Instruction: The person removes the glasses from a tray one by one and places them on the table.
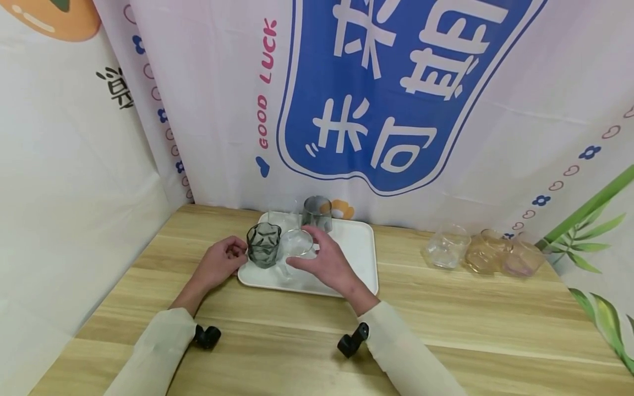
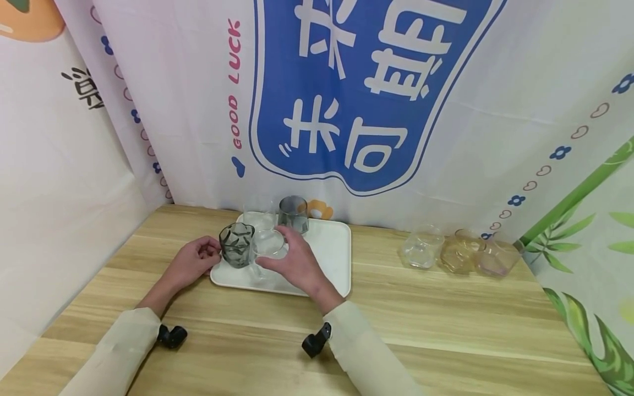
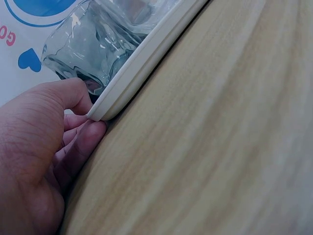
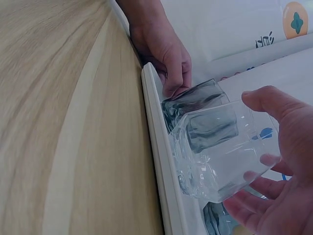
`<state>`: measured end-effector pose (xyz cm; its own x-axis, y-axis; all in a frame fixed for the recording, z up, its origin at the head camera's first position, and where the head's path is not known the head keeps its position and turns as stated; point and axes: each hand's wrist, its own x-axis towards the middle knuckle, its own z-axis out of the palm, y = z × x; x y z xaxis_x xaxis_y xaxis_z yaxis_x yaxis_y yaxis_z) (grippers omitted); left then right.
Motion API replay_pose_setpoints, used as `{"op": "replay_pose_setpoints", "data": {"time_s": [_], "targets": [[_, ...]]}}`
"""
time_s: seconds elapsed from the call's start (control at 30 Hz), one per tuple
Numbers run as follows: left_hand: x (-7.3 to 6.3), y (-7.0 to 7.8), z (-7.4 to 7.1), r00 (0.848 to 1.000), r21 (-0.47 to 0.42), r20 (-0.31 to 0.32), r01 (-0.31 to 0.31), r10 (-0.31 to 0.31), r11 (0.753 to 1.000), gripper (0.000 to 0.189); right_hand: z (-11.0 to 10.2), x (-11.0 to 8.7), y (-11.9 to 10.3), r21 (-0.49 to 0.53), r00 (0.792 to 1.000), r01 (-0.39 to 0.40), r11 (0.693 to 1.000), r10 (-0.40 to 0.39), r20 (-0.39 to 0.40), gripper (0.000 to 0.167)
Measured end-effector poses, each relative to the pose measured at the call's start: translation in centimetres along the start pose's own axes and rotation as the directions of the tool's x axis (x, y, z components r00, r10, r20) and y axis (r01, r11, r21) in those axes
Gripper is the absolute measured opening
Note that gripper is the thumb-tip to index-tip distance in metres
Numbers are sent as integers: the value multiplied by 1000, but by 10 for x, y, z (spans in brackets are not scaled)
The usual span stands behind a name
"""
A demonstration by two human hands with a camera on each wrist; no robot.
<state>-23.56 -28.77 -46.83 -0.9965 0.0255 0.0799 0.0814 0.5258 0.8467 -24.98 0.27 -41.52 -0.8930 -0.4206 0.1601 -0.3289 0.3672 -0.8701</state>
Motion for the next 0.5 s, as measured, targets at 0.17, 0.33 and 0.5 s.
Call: {"op": "replay_pose_setpoints", "data": {"time_s": [0.17, 0.33, 0.5], "targets": [[0, 0, 0, 1000, -3, -4, -2, 2, 1000, 20, 1, 0, -1, -6, 1000, -10, 1000, 10, -1, 81], [1, -1, 1, 1000, -3, -2, 1, -1, 1000, 20, 1, 0, -1, -21, 1000, -21, 1000, 21, -15, 80], [1, 0, 1, 1000, -10, -3, 1, -1, 1000, 20, 0, -2, -1, -33, 999, -34, 999, 33, -42, 78]]}}
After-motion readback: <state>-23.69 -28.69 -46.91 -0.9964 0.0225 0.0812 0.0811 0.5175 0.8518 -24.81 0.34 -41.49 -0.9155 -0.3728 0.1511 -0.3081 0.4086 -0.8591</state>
